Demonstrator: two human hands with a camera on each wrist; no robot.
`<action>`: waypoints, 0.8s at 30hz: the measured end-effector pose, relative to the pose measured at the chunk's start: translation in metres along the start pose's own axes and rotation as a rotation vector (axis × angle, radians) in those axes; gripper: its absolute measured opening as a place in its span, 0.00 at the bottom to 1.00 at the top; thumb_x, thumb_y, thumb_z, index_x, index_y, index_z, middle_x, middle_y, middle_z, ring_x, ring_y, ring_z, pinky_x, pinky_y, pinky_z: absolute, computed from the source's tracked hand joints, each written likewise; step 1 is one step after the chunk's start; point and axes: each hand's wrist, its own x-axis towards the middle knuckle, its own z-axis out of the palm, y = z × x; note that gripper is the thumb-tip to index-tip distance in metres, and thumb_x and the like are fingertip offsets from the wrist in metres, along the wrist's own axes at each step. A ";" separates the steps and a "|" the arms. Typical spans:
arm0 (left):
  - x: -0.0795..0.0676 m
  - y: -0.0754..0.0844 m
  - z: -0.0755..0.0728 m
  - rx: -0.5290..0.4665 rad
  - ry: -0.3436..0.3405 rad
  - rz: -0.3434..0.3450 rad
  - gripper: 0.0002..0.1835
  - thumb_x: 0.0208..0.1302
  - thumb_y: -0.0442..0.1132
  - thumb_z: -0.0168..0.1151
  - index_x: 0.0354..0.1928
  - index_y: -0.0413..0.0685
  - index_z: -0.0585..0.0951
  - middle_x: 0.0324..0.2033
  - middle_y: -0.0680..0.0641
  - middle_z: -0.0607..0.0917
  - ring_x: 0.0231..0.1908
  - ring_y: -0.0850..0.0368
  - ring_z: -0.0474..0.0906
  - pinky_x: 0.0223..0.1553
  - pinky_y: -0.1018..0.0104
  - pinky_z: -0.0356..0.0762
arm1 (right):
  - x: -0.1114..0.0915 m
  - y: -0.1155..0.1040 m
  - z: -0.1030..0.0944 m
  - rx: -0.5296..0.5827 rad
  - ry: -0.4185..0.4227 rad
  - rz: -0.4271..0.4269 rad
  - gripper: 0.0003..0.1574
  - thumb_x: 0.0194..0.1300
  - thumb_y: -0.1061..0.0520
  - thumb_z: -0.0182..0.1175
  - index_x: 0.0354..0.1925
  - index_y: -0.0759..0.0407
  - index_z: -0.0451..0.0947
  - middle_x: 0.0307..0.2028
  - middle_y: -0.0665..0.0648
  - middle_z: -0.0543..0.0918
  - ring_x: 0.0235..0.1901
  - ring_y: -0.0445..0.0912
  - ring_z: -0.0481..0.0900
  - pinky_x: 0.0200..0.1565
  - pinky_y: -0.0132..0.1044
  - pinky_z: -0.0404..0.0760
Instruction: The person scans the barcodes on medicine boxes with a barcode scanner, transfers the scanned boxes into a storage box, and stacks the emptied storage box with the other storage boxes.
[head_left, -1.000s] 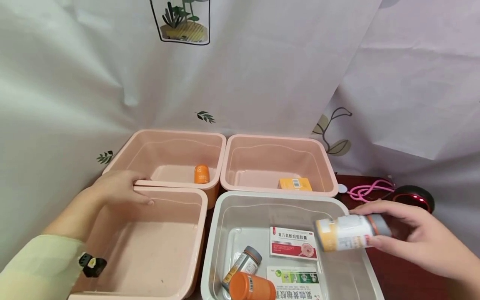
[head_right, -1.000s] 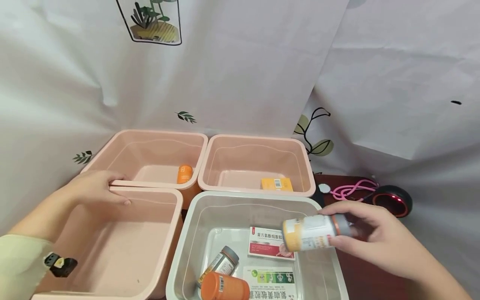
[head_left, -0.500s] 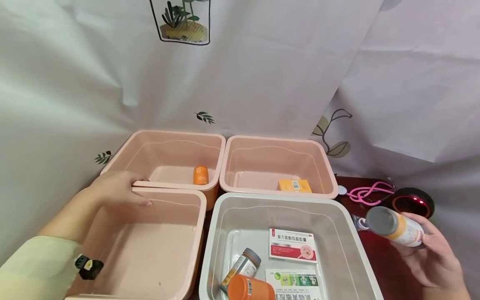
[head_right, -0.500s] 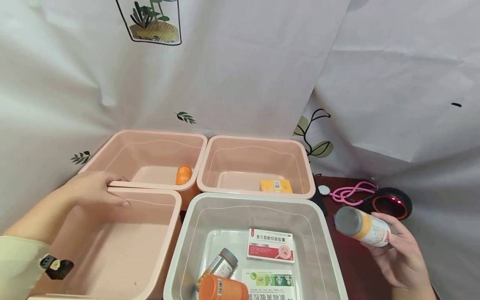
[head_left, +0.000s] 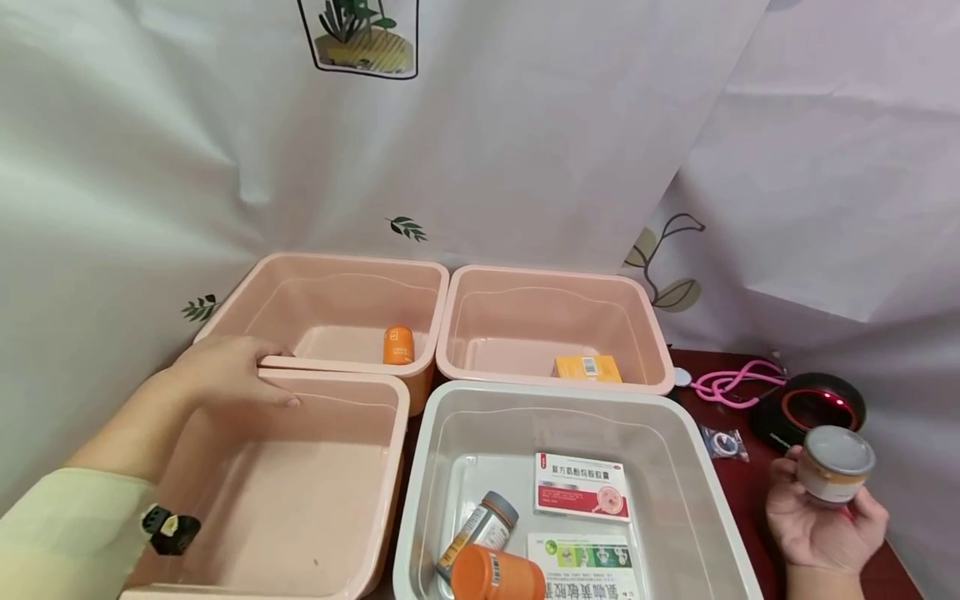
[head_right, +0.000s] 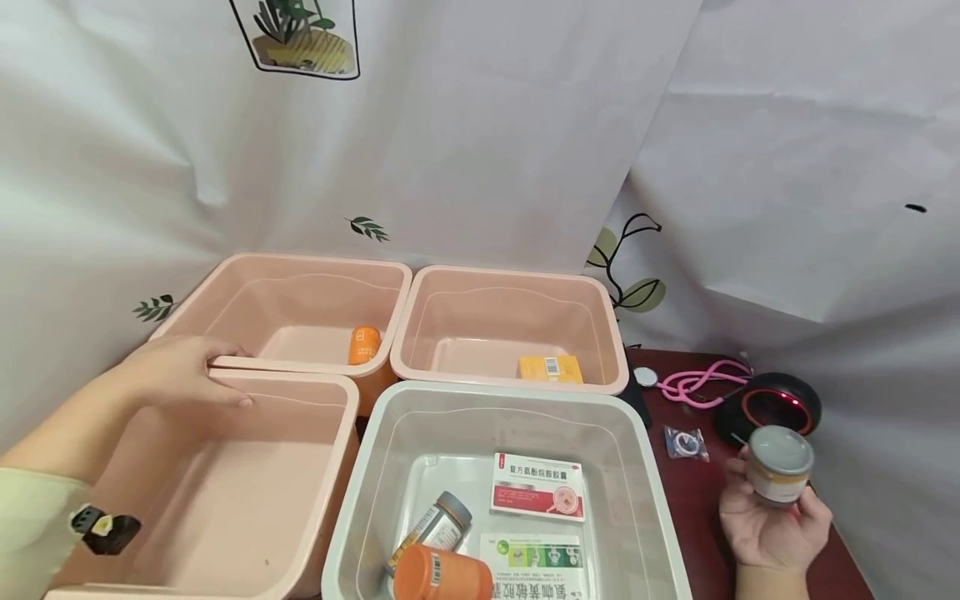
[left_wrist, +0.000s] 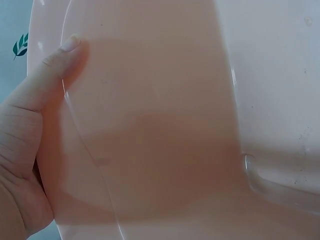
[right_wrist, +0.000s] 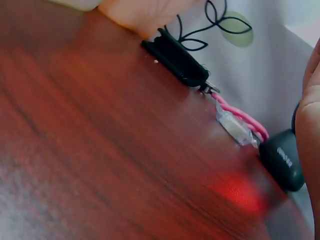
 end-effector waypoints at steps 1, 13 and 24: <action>0.000 0.000 0.000 0.005 0.001 -0.004 0.36 0.46 0.68 0.83 0.51 0.52 0.89 0.35 0.57 0.88 0.36 0.56 0.83 0.44 0.46 0.79 | -0.002 -0.002 -0.001 0.015 0.039 -0.019 0.36 0.69 0.51 0.46 0.72 0.61 0.69 0.58 0.83 0.75 0.55 0.75 0.75 0.50 0.60 0.84; 0.001 -0.001 0.000 -0.014 0.001 -0.010 0.35 0.46 0.67 0.83 0.50 0.51 0.89 0.34 0.58 0.87 0.34 0.59 0.80 0.42 0.51 0.78 | -0.005 -0.023 -0.009 0.127 0.524 -0.156 0.27 0.60 0.49 0.50 0.55 0.59 0.77 0.45 0.72 0.80 0.44 0.64 0.81 0.42 0.55 0.85; 0.003 -0.001 0.001 -0.010 -0.001 -0.008 0.37 0.46 0.67 0.83 0.51 0.50 0.89 0.35 0.57 0.87 0.35 0.59 0.80 0.42 0.51 0.78 | -0.006 -0.022 -0.008 0.135 0.531 -0.153 0.25 0.63 0.49 0.51 0.55 0.57 0.75 0.46 0.72 0.79 0.46 0.64 0.80 0.45 0.54 0.84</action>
